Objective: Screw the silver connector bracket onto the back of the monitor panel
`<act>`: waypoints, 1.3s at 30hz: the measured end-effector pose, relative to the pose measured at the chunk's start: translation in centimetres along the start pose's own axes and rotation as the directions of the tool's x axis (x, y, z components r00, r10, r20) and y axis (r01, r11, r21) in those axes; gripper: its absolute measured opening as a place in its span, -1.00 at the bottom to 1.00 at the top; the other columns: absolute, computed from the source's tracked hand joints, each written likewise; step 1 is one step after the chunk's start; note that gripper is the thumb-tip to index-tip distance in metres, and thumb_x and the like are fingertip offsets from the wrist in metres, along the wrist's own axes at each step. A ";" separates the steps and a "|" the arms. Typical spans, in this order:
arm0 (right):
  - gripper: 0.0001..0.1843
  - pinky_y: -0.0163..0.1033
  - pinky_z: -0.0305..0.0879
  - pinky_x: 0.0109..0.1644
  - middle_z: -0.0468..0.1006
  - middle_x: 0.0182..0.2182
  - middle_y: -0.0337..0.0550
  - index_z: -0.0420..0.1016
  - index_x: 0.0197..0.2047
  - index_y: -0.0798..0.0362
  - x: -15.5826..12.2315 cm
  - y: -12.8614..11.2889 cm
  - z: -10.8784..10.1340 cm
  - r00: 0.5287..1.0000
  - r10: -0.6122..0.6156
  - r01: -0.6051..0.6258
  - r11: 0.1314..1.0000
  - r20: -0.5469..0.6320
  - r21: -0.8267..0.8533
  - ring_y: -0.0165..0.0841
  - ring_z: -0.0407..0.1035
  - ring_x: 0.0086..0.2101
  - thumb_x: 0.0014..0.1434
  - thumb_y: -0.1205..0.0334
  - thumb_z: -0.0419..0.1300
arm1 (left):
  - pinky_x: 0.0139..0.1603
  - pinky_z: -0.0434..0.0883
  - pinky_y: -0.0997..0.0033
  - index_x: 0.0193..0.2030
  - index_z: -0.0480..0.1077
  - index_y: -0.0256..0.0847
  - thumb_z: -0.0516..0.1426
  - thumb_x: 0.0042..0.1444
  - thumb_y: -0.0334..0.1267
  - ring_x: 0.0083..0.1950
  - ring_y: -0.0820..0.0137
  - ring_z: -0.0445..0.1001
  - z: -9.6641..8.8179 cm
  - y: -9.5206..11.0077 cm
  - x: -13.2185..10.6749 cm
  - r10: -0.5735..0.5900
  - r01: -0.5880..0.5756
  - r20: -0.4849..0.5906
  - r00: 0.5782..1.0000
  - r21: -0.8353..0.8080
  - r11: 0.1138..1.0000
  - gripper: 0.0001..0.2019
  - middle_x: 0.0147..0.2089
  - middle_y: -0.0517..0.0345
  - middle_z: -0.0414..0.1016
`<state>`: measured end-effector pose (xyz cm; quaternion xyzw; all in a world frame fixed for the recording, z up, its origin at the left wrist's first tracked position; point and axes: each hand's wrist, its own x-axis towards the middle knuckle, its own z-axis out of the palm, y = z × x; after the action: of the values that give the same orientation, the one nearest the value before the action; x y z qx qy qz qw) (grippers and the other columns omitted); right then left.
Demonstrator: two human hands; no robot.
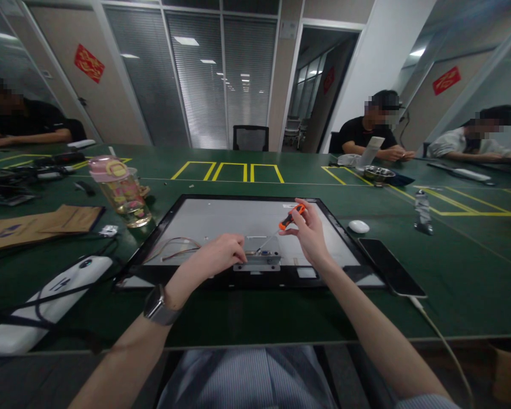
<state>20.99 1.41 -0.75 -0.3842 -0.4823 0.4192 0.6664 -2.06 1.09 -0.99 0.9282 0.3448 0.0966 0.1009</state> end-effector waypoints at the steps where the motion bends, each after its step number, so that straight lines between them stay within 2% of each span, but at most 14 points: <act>1: -0.58 -0.23 0.52 -0.49 0.27 -0.32 -0.30 0.29 -0.01 -0.10 0.0 0.0 0.0 1.000 0.000 0.000 1.000 0.001 -0.001 -0.40 0.44 -0.41 0.05 0.05 0.23 | -0.25 0.32 0.53 -0.33 0.59 -0.14 0.15 0.10 -0.43 -0.33 0.50 0.41 0.0 0.0 0.0 0.000 0.000 0.006 1.000 -0.008 1.000 -0.82 -0.33 0.18 0.43; 5: -0.57 -0.24 0.52 -0.49 0.27 -0.31 -0.29 0.29 0.00 -0.10 0.0 0.0 0.0 1.000 -0.001 0.001 1.000 0.002 0.004 -0.39 0.44 -0.40 0.06 0.06 0.23 | -0.25 0.32 0.53 -0.38 0.57 -0.16 0.15 0.09 -0.42 -0.31 0.49 0.42 0.1 0.0 0.1 -0.022 0.022 -0.002 1.000 -0.012 1.000 -0.84 -0.31 0.19 0.42; 15: -0.59 -0.19 0.56 -0.46 0.27 -0.28 -0.28 0.28 0.00 -0.09 -0.2 0.1 0.2 1.000 -0.022 0.022 1.000 0.014 -0.009 -0.40 0.45 -0.40 0.09 0.05 0.21 | -0.28 0.31 0.50 -0.43 0.55 -0.20 0.14 0.07 -0.44 -0.34 0.47 0.42 0.1 0.2 -0.3 -0.029 0.027 0.015 0.999 0.123 0.992 -0.83 -0.34 0.15 0.45; 26: -0.59 -0.23 0.54 -0.44 0.30 -0.21 -0.22 0.24 0.08 -0.16 -1.2 -0.5 0.8 0.989 -0.137 0.144 0.981 0.064 -0.130 -0.41 0.45 -0.41 0.15 0.12 0.14 | -0.33 0.32 0.46 -0.49 0.49 -0.28 0.09 0.10 -0.50 -0.39 0.45 0.41 0.1 1.2 -0.3 0.002 -0.004 0.009 1.000 0.200 0.980 -0.79 -0.40 0.12 0.43; 32: -0.58 -0.24 0.53 -0.44 0.30 -0.19 -0.21 0.25 0.08 -0.17 -1.4 -0.4 1.0 0.982 -0.167 0.177 0.976 0.084 -0.129 -0.41 0.45 -0.39 0.14 0.13 0.14 | -0.32 0.33 0.44 -0.47 0.47 -0.28 0.06 0.11 -0.50 -0.37 0.43 0.40 0.4 1.8 -0.3 -0.006 0.005 0.003 1.000 0.283 0.959 -0.78 -0.38 0.10 0.42; 39: -0.59 -0.28 0.53 -0.46 0.29 -0.19 -0.22 0.24 0.08 -0.16 -1.4 -0.3 1.0 0.981 -0.177 0.187 0.972 0.084 -0.140 -0.39 0.45 -0.34 0.15 0.13 0.14 | -0.28 0.34 0.44 -0.43 0.48 -0.28 0.03 0.16 -0.47 -0.36 0.43 0.40 0.1 2.3 -0.3 -0.021 0.019 0.003 1.000 0.288 0.957 -0.76 -0.36 0.08 0.41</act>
<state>19.77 0.08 -0.71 -0.3715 -0.5684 0.3328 0.6544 -0.85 -0.80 -0.57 0.9298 0.3641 0.0414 -0.0333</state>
